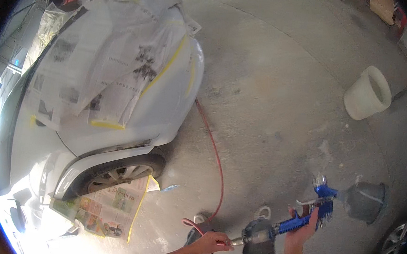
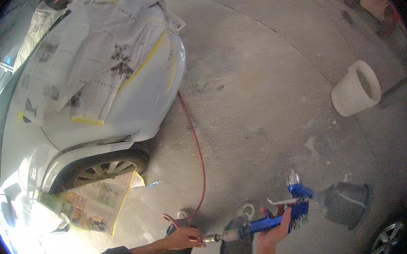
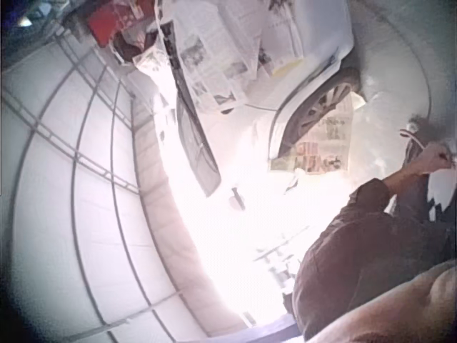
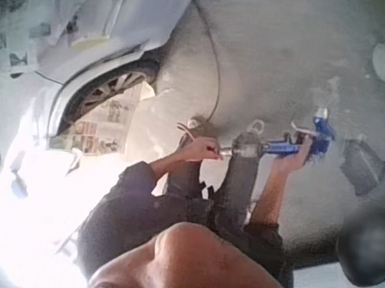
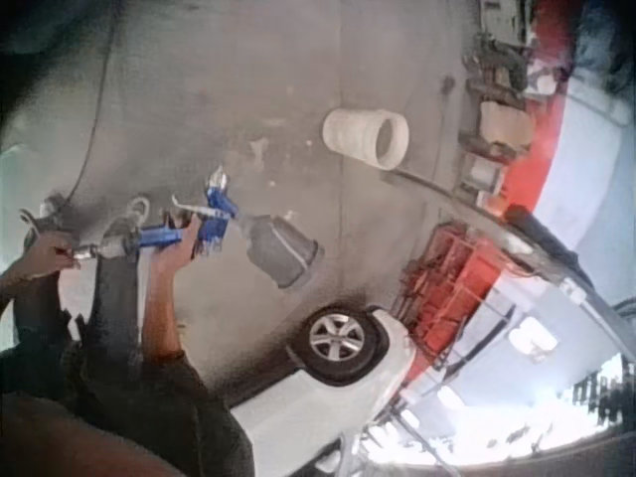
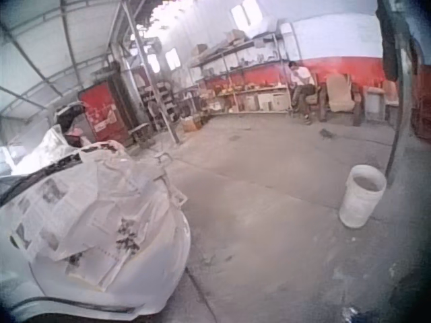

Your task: The person uses a blue spray gun to apply paint to the front fender of a white car that is masked with newspaper and tape. After painting, the person removes the masking, refills the spray gun from a paint can, and adjusts the gun.

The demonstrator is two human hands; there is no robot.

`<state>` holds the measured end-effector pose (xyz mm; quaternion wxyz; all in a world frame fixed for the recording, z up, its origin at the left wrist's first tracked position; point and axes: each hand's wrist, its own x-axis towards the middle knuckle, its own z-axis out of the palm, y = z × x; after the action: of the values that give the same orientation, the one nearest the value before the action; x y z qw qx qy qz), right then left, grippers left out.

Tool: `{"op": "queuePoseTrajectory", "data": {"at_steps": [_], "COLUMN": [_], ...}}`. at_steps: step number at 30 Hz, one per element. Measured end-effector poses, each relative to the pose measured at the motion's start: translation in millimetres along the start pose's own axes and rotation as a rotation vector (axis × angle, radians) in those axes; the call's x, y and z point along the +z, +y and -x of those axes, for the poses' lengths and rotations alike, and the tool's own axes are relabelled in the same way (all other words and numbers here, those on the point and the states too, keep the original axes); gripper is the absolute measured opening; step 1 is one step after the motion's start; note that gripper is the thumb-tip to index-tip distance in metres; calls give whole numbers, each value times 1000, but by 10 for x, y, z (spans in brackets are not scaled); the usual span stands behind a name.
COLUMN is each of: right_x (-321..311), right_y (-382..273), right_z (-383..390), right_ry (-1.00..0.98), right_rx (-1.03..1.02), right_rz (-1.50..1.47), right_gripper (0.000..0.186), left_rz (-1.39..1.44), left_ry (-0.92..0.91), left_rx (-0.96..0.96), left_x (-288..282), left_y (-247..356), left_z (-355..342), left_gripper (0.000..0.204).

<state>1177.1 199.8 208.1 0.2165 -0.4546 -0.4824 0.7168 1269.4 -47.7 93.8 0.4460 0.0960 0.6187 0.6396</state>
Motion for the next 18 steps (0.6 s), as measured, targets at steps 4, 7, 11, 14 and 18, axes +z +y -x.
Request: {"op": "queuePoseTrajectory", "data": {"at_steps": [4,7,11,14,18], "right_x": [115,-139,298,311,414], "right_y": [-36,-573,-2087,-3046,-4155], "right_z": [64,-195,-172,-319,-659], "right_ry": [157,-373,94,-453,-33], "right_rx": [-9,-102,-325,-429,-1837], "right_rz": [-147,-407,-335,-522,1331], "right_gripper": [23,23,30,25,26], "left_rz": [31,122,-9,60,79], "left_ry": [-152,-174,-185,-284,-388], "left_rx": [-57,56,323,421,510], "left_x": [-283,-131,190,323,372], "left_y": [337,893,2244,3258,4158], "left_z": [-228,-360,-678,-946,-1462], "left_gripper": [41,52,52,55,55]}}
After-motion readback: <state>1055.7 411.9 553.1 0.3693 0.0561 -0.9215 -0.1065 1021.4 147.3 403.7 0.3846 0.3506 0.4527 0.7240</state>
